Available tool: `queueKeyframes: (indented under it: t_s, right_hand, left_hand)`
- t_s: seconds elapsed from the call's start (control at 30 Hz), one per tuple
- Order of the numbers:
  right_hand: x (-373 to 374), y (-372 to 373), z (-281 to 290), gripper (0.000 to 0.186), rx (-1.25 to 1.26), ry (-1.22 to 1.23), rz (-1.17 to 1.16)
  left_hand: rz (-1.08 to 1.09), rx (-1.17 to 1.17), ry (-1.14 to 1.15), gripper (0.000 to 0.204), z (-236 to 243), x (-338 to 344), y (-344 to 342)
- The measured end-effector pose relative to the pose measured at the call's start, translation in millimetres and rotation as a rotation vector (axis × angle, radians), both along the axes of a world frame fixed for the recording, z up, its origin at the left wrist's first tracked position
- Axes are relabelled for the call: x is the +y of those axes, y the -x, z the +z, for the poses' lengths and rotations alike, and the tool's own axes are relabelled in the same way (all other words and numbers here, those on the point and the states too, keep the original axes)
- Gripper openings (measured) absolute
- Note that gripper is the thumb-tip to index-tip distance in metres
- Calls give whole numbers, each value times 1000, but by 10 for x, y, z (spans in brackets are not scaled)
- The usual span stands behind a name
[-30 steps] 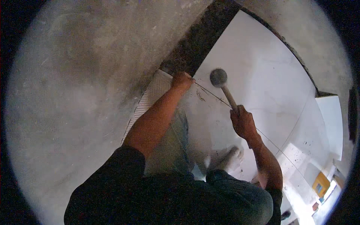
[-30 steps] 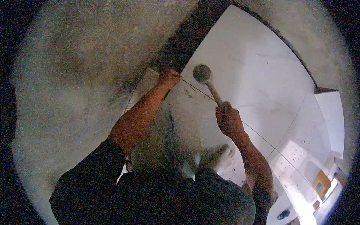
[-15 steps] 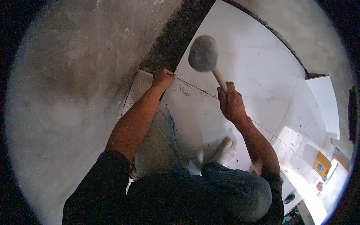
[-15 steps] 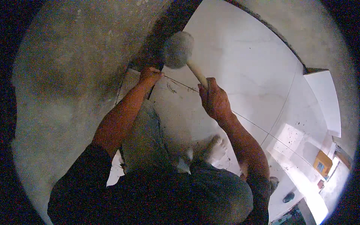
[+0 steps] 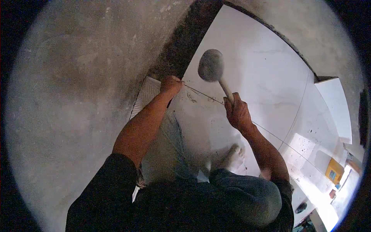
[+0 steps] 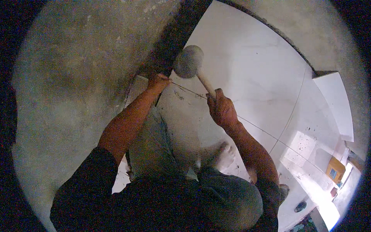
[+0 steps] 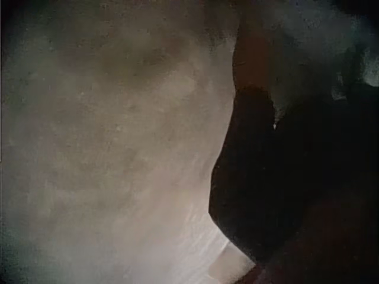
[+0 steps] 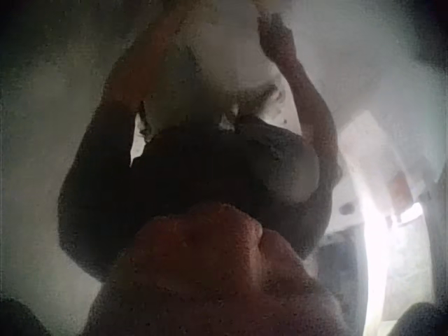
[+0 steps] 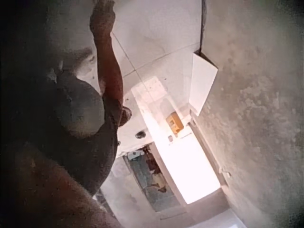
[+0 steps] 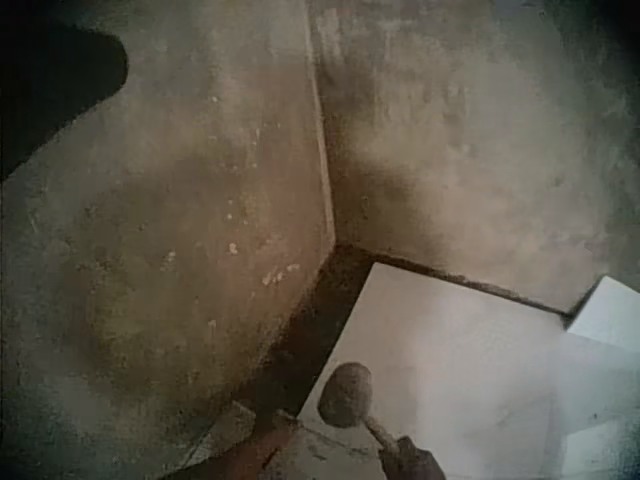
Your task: The person applies adhesive and positions large white tiles on the floor, using a rubber mallet to level them and a cloth to wipe away excess mortar.
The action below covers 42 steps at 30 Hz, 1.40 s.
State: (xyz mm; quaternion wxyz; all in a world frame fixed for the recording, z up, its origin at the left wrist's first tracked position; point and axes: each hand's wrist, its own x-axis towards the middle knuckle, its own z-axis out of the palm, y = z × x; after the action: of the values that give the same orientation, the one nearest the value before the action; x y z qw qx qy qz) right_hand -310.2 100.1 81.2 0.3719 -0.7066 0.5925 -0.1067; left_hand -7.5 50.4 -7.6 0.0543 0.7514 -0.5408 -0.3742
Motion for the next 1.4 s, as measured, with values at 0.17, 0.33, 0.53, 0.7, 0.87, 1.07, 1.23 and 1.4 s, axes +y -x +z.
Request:
queueKeyframes:
  t_s: [0.17, 0.33, 0.53, 0.7, 0.87, 1.07, 1.23, 1.4]
  right_hand:
    - [-2, 88, -253, 29, 169, -27, 109]
    - [181, 327, -546, 26, 200, 7, 179]
    - [253, 197, -327, 30, 201, -147, 97]
    - [214, 138, -52, 22, 163, -98, 133]
    - [229, 204, -43, 18, 186, -219, 45]
    - [362, 416, -256, 20, 208, 124, 261]
    - [322, 280, 300, 24, -183, -12, -166]
    - [336, 650, 11, 42, 10, -50, -78]
  left_hand:
    - [28, -47, 93, 29, -77, -28, 1]
    - [-139, -142, 50, 32, -37, -67, 97]
    - [-26, -52, 67, 34, -80, 23, 53]
    - [-63, -87, 29, 31, 6, 24, 81]
    - [-94, -121, 58, 29, -35, 12, -17]
    - [-42, -168, -128, 38, 17, -92, 80]
    - [43, -65, 44, 64, -77, 70, 280]
    - [28, -154, 121, 81, -509, 81, 86]
